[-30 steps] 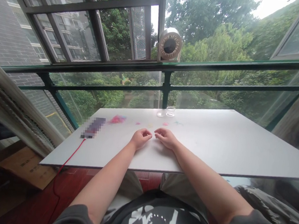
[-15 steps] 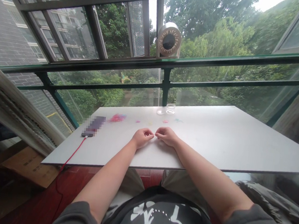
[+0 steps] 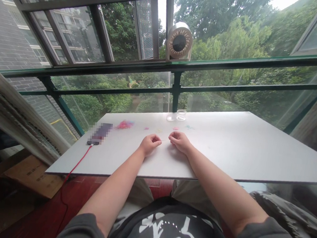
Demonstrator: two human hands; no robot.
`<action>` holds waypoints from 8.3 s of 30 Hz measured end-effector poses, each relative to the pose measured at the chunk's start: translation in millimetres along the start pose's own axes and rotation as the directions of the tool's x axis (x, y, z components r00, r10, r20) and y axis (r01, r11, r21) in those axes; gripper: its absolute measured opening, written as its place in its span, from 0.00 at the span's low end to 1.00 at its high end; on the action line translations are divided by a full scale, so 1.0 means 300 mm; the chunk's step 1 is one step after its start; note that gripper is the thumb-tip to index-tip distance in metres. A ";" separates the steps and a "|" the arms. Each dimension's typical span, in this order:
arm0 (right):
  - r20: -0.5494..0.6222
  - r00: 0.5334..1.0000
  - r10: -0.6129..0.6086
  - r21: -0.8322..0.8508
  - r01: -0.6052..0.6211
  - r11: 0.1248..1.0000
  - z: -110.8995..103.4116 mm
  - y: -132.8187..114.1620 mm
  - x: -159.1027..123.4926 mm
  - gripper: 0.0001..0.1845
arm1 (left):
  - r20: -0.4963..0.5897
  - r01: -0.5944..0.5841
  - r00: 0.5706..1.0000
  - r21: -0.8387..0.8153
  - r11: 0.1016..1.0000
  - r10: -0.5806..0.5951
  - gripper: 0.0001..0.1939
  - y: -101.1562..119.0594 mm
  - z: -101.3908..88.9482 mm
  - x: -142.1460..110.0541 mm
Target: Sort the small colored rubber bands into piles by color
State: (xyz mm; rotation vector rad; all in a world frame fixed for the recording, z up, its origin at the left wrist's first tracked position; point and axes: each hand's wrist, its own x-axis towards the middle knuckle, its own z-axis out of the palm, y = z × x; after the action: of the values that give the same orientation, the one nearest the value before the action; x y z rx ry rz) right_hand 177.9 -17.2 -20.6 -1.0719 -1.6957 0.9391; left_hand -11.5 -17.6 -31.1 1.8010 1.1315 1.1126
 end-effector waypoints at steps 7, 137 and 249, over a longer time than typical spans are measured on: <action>0.082 0.996 -0.027 -0.014 0.028 1.000 0.006 0.002 -0.003 0.11 | 0.009 -0.025 1.000 0.055 0.998 0.025 0.09 0.006 0.002 -0.004; 0.018 0.995 -0.094 -0.338 0.095 0.936 0.016 0.008 0.014 0.08 | -0.037 -0.015 0.999 0.219 0.976 0.024 0.10 0.023 0.070 0.024; 0.046 0.996 -0.071 -0.199 0.079 0.977 0.006 0.006 0.009 0.08 | 0.004 0.006 1.000 0.332 0.943 -0.008 0.11 0.040 0.027 0.006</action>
State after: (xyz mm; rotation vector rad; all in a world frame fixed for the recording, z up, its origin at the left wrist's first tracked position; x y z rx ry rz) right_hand 176.1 -14.1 -22.0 -1.1177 -1.8805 0.7567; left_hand 0.0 -21.2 -23.1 2.0505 1.3867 0.9533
